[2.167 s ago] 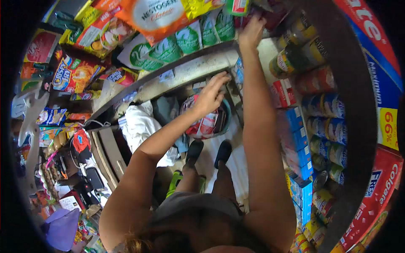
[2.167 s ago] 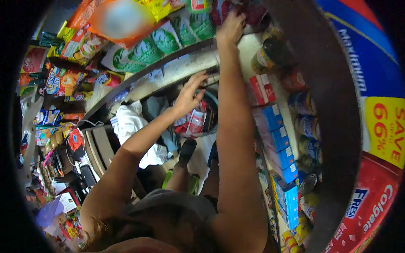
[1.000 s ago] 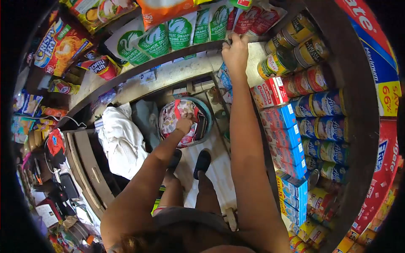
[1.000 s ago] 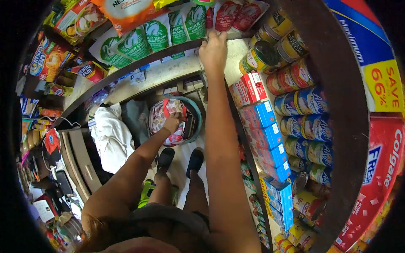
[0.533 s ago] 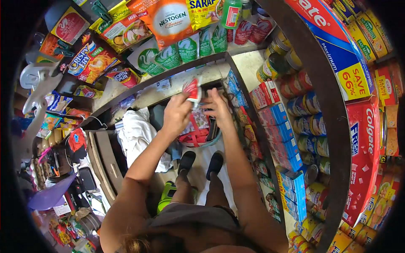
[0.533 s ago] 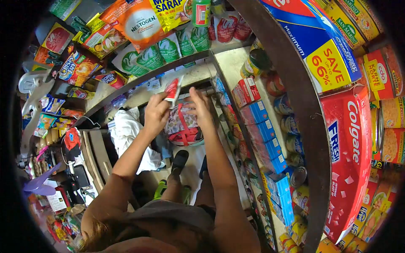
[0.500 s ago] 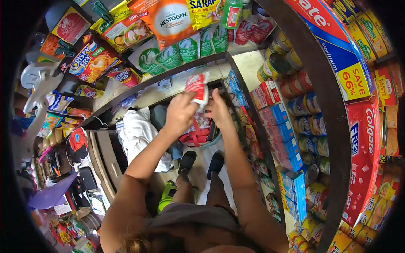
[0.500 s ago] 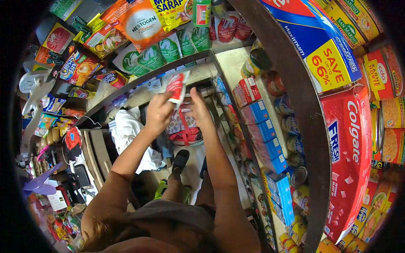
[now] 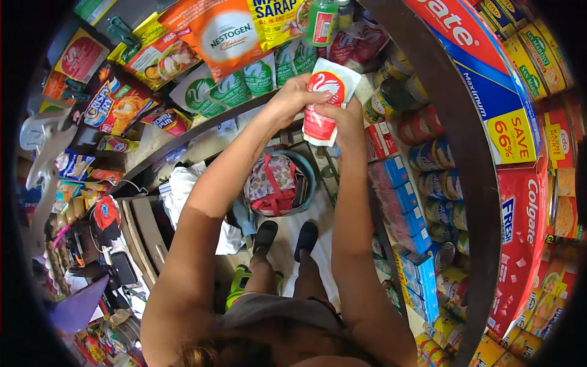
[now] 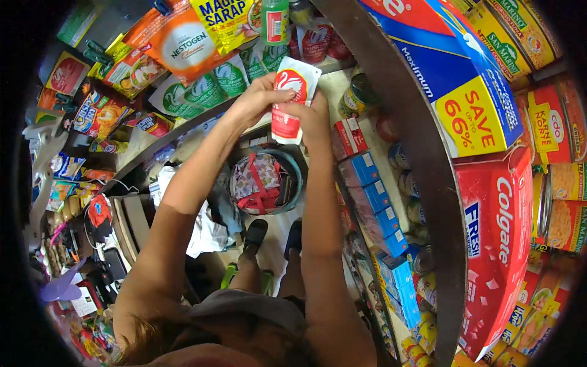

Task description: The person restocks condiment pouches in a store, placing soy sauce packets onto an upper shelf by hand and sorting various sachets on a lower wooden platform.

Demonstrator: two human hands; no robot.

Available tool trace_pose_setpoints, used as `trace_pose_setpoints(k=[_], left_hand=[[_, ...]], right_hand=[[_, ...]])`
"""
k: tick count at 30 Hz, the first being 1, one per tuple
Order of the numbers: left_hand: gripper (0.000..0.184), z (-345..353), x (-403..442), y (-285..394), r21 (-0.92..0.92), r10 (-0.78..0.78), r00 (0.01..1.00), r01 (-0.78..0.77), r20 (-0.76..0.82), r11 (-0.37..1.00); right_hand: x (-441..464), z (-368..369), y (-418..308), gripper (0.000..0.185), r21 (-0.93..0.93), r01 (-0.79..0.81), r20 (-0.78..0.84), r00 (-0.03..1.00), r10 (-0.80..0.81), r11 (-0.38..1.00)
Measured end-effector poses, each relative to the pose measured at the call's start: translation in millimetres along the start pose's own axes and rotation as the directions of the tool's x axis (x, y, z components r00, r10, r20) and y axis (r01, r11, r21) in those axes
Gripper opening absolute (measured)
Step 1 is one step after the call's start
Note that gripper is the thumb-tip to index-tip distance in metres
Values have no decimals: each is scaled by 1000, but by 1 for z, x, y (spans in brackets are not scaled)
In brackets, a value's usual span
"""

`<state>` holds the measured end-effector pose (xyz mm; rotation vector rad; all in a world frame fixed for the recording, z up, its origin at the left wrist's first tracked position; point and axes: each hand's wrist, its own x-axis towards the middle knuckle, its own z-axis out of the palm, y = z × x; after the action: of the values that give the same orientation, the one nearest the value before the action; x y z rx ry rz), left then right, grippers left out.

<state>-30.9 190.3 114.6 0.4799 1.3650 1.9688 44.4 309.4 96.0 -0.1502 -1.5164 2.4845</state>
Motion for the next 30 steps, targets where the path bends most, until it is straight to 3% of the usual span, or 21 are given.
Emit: trace_pose_setpoints(k=[1,3,4,6,9,12,13,16,17,20,24,27,30], left_hand=[[33,2,9,-3,-5,39,997,-40,-61,999],[29,11,24,-4,-4,117,976,-120,-183,993],[28,21,28,-1,-24,210,945,-223,-252,975],[26,24,39,3,16,313,892,-326,-326,945],[23,30,52,9,90,408,838,-404,-362,910],[22,19,77,-7,228,581,762,-535,-287,814],[32,15,78,-8,324,545,798,-460,-258,827],[31,-3,93,-5,528,558,789,-369,-256,765],[32,-5,98,-6,546,617,751,-423,-235,723],[32,-13,107,-4,717,679,703,-361,-211,596],[32,-40,130,-15,787,650,733,-275,-201,553],[32,-35,123,-16,786,577,783,-199,-232,586],[32,-21,115,-16,757,607,753,-237,-253,609]], right_hand=[[3,1,2,55,-200,107,-113,985,-131,974],[9,7,7,61,-589,220,-241,870,-429,777],[5,12,11,74,-639,180,-372,778,-505,748],[0,12,11,82,-793,62,-385,720,-578,606],[17,16,16,82,-653,192,-349,782,-516,733],[66,-1,37,80,-710,284,-278,728,-627,644],[82,0,37,71,-699,323,-268,709,-652,638],[100,1,31,62,-914,127,-173,737,-653,386],[111,3,33,51,-890,158,-189,726,-661,428],[146,-5,43,45,-920,134,-155,738,-657,369],[144,-5,39,44,-934,212,-47,727,-685,288],[105,3,24,48,-927,-4,-209,835,-509,375],[98,-7,37,54,-962,16,-152,796,-586,271]])
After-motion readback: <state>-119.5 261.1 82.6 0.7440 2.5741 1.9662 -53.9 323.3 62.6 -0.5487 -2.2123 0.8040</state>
